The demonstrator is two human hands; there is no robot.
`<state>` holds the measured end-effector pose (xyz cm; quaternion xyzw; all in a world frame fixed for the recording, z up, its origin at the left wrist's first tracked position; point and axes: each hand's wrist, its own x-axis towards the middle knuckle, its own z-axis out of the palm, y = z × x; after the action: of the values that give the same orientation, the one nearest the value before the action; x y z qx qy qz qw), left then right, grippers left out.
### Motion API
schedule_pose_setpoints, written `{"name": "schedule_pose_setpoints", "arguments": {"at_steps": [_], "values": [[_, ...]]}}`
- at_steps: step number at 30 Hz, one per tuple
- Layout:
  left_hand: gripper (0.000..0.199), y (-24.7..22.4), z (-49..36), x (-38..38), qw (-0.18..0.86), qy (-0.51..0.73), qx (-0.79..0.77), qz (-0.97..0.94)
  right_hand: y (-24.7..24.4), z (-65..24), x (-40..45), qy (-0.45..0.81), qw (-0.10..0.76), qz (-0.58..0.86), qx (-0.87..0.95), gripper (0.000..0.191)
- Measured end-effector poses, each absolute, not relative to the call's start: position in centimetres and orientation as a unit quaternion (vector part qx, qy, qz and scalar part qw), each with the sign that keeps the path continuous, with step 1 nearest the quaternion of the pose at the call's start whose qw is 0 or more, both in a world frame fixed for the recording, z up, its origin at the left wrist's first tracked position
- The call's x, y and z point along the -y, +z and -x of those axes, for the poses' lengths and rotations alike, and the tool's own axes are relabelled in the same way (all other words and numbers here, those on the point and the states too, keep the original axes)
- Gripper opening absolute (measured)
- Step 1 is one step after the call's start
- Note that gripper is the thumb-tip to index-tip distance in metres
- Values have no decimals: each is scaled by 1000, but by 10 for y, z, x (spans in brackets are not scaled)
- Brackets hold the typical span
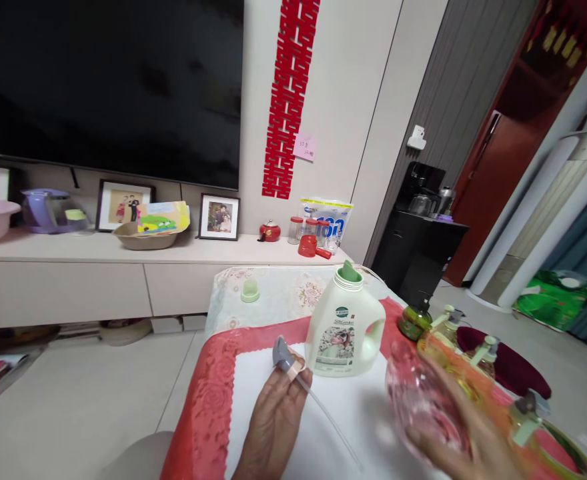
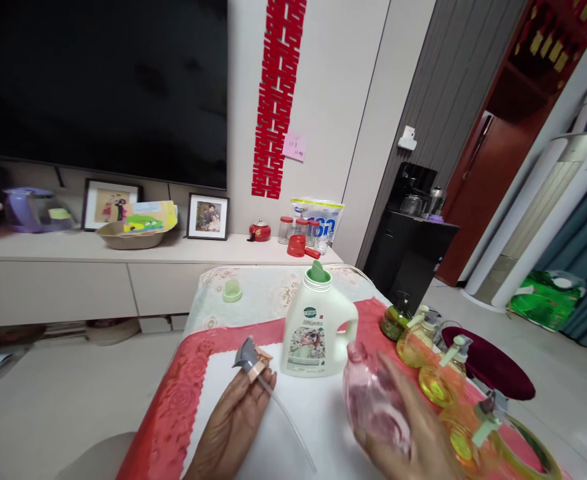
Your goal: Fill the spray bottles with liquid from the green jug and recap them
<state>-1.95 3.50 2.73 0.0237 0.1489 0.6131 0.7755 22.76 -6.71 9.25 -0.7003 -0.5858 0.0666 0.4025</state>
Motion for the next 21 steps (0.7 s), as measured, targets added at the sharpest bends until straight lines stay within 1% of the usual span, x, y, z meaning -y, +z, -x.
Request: {"name": "schedule_pose_setpoints", "arguments": {"at_steps": [4,7,10,14,21], "values": [[27,18,17,-34,793,591,-138,-57,151,-233,26,-59,336,682,648,81],[26,16,19,-36,796,583,-153,-54,180,-240,-4,-156,289,647,688,77],[25,15,20,-37,798,576,-169,-50,200,-245,-27,-222,228,617,719,71],[28,11,20,-38,811,552,-182,-67,219,-251,-45,-252,158,600,742,67],[29,5,19,-37,806,548,-203,-88,240,-246,-61,-284,63,582,759,69]]}}
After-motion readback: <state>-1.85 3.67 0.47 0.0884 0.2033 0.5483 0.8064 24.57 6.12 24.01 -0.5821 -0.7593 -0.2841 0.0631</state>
